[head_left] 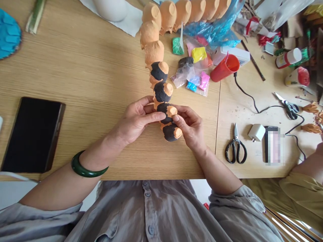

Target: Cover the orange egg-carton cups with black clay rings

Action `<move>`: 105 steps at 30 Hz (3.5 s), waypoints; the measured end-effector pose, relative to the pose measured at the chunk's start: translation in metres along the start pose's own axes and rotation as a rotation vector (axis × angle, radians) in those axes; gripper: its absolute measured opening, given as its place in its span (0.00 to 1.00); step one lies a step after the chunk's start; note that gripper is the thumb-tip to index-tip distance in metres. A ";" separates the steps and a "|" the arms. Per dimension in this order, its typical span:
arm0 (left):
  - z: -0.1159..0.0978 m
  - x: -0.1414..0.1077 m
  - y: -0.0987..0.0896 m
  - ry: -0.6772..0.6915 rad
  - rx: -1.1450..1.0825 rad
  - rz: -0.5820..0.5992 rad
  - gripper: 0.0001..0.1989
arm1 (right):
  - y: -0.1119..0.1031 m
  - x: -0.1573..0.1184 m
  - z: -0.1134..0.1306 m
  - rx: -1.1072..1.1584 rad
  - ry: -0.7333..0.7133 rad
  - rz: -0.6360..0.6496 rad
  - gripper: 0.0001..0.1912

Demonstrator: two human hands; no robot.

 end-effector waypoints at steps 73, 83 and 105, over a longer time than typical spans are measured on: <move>-0.012 -0.001 0.011 0.128 0.033 0.183 0.24 | -0.014 0.012 -0.003 -0.096 -0.214 -0.015 0.27; 0.000 0.001 -0.002 0.048 0.076 0.004 0.25 | 0.002 0.001 -0.004 -0.292 -0.190 0.036 0.29; 0.000 -0.008 0.001 0.002 0.142 0.012 0.24 | 0.008 0.009 -0.015 0.036 0.241 0.194 0.31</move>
Point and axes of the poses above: each hand's wrist, its own x-axis towards the middle knuckle, its own y-axis out of the palm, z = x × y, the point moved 7 cm from there along x, towards the middle knuckle, and after that the axes turned 10 degrees about y, right-handed, at the moved point
